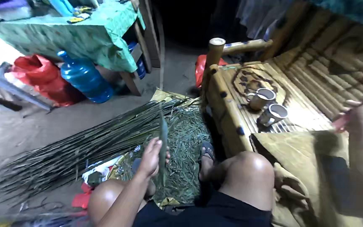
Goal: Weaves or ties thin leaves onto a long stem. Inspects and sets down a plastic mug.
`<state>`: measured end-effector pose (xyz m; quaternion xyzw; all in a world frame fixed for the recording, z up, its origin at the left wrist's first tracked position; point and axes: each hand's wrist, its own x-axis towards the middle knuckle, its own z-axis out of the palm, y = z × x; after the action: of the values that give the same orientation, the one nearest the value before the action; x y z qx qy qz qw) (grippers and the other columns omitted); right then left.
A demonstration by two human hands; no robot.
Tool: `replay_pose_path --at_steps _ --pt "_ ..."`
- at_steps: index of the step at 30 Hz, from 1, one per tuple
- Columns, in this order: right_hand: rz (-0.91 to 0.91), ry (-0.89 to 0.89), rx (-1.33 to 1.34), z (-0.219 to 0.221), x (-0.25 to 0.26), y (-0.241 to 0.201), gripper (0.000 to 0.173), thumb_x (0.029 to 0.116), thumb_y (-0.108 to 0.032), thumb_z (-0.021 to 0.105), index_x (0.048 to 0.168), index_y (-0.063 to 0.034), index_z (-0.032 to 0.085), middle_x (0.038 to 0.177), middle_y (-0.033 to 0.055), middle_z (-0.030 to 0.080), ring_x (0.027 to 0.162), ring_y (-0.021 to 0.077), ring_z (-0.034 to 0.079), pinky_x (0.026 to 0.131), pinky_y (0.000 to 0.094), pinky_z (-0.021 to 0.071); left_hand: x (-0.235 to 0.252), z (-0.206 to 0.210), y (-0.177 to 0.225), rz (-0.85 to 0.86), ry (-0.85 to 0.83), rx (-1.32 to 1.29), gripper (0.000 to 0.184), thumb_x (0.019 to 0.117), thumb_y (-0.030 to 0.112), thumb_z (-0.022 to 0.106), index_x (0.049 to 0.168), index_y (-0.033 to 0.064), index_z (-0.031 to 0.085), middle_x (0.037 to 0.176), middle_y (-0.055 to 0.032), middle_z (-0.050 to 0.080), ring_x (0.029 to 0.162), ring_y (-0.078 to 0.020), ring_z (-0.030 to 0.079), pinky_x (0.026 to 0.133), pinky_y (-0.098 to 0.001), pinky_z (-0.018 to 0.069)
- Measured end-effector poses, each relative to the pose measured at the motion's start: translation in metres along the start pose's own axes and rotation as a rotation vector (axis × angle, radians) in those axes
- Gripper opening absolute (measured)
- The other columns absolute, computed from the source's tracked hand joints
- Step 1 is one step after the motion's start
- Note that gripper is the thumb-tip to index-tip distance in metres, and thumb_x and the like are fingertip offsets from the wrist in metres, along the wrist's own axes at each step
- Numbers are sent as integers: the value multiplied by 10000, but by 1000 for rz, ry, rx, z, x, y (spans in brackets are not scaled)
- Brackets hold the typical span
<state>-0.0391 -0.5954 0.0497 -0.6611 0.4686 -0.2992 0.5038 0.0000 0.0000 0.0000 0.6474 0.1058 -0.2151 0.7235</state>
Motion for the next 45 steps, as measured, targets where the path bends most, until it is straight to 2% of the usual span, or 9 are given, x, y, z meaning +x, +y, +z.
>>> replay_pose_path --at_steps 6,11,14,16,22,29,33,39,45 --pt "-351 -774 -229 116 -155 -53 393 1100 -285 441 1442 -95 479 1039 124 686 668 183 625 611 400 563 38 16 15 -14 -67 -77 280 1128 182 355 1110 -5 563 797 -100 667 580 -147 642 514 -251 554" --pt "-590 -1665 -424 235 -253 -24 316 1083 -237 506 1312 -54 625 1052 76 728 718 125 682 659 315 597 46 -6 10 72 20 -212 308 1138 200 278 1296 37 485 923 -117 668 678 -186 673 597 -305 592" --pt "-427 -1616 -650 281 -271 11 360 1116 -255 422 1364 -44 577 1025 119 709 701 164 642 691 361 555 47 -27 11 82 55 -189 314 1139 230 311 1347 64 477 925 -123 666 661 -182 664 575 -290 582" --pt "-260 -1632 -473 285 -270 24 366 1119 -299 403 1370 -78 551 946 78 720 605 113 623 581 283 539 46 -33 8 57 44 -176 297 1134 207 338 1312 37 504 910 -130 677 665 -188 675 579 -295 589" --pt "-203 -1730 -50 287 -272 25 306 1083 -208 454 1154 -5 672 1017 77 725 748 121 670 676 282 580 42 -32 4 33 -55 -144 268 1117 134 337 1208 -11 544 960 -141 696 733 -204 699 637 -316 607" --pt "-10 -1785 169 271 -287 22 306 1080 -220 455 1316 -58 563 899 94 717 646 110 641 590 239 545 44 -27 4 123 -113 -264 368 1114 183 247 1323 71 528 1382 -172 613 801 -193 718 597 -261 571" --pt "-259 -1722 -33 257 -296 15 231 1061 -221 537 1216 -54 576 866 64 708 633 124 652 579 265 564 51 -10 -8 104 -187 -278 366 1118 206 231 1362 82 474 1384 -179 595 853 -229 727 597 -282 589" --pt "-355 -1609 -226 246 -279 11 141 1056 -225 561 1082 -90 594 890 30 742 628 116 676 557 258 564 58 1 -2 125 -79 -129 259 1123 161 305 1203 36 517 846 -112 689 714 -193 706 664 -306 612" --pt "-599 -1244 -439 239 -248 -1 159 1058 -171 569 1139 -80 671 871 52 722 699 163 696 678 403 616 62 -14 5 134 -22 -193 274 1130 194 306 1263 76 515 1035 -140 689 787 -222 708 694 -347 619"
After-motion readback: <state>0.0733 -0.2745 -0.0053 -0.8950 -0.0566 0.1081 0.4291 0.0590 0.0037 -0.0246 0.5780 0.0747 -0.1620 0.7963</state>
